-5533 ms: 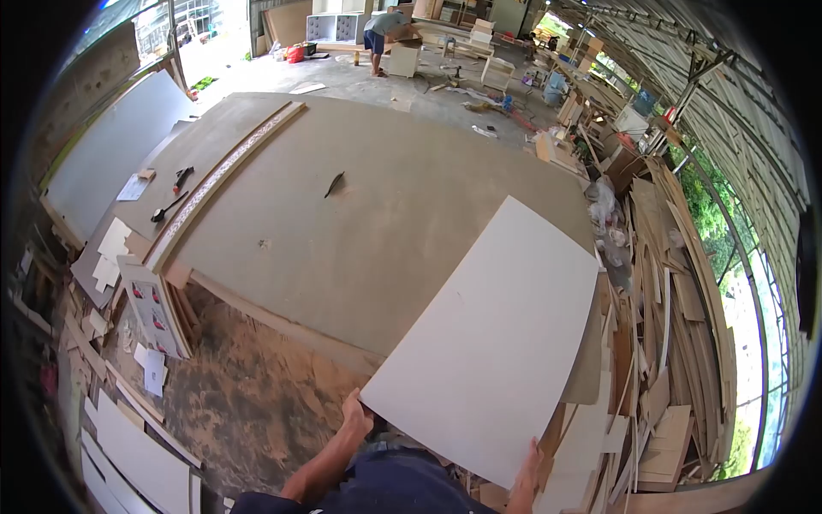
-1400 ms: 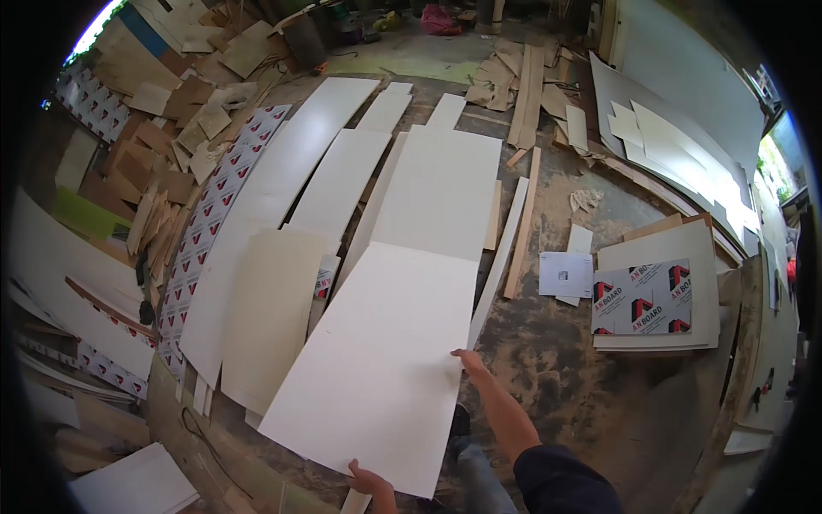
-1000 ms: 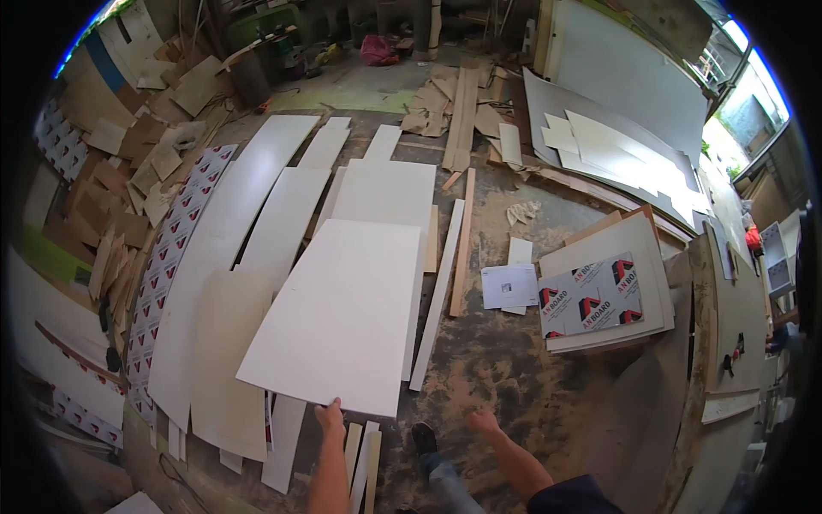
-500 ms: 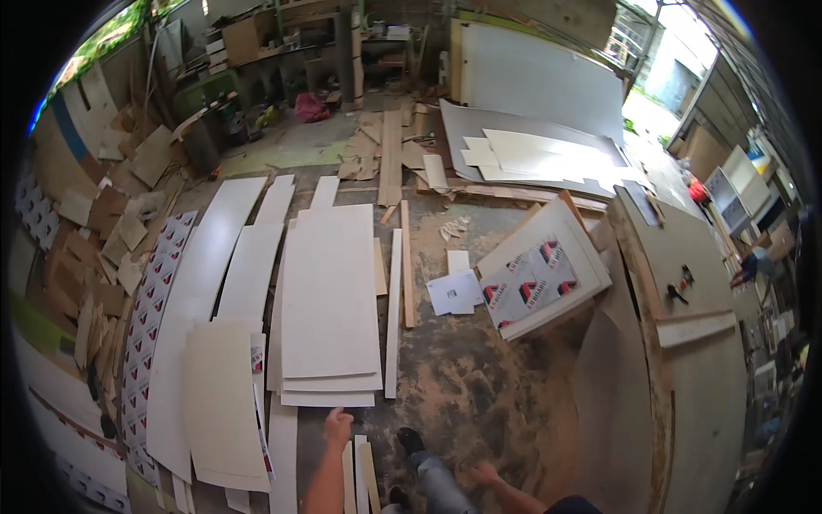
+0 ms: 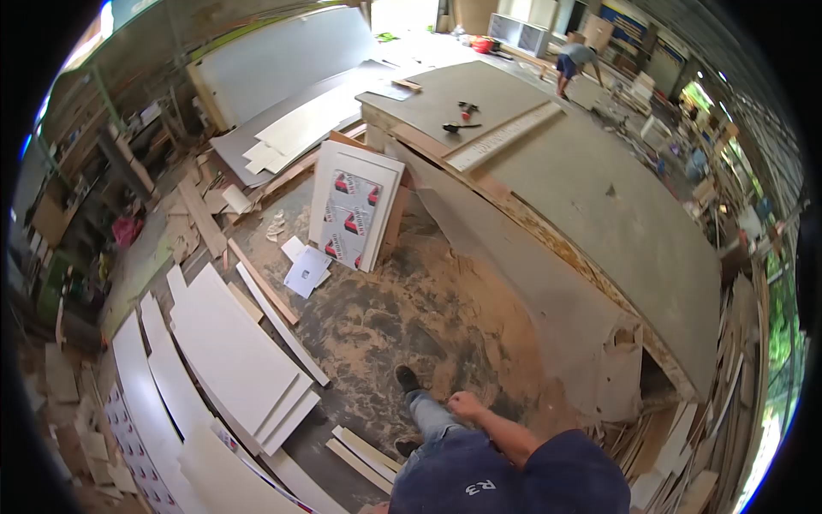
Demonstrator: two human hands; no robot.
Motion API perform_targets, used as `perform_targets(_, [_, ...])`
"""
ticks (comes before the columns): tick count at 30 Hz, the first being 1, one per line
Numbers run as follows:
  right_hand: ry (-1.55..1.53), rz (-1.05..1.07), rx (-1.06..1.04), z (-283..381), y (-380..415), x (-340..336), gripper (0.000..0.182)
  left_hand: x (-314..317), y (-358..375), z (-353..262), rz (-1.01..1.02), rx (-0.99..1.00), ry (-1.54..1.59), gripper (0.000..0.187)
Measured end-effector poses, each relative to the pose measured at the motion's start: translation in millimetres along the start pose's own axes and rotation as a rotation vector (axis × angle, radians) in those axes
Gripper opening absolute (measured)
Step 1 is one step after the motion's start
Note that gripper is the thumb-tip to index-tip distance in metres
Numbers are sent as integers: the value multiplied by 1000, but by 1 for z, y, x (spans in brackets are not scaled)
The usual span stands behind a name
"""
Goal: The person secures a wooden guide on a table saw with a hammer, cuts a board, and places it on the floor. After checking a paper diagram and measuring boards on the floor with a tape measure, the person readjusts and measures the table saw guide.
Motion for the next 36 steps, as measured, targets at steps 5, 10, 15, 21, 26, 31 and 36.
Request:
perform_targets(5, [90,19,216,-84,4,-40,35,-14,-24,-43,24,-26,-6,18])
perform_targets(10, [57,-131,296,-136,-23,-59,32,-25,-109,-155,290,-38,461,19])
perform_targets(15, [-72,-110,354,-151,-58,-109,27,78,-136,-366,-42,459,-102,15])
perform_targets(21, [-550,-212,537,-174,-133,-195,21,272,-65,-601,189,705,-119,34])
perform_targets(26, [-1045,-285,423,-139,-196,-275,21,391,-40,-714,373,860,-166,34])
perform_targets(31, [-1314,-230,209,-92,-256,-334,27,481,-19,-808,322,1154,-262,34])
perform_targets(36, [-1330,-326,204,-62,-316,-394,28,553,-11,-905,167,1394,-532,43])
Point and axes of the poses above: each hand's wrist, its own y-axis away from the middle knuckle, its own x-axis out of the palm, z = x × y, the point moved 2 cm from there along -y, towards the middle knuckle, and after that the axes turned 11 degrees about y, right-handed, at the moved point
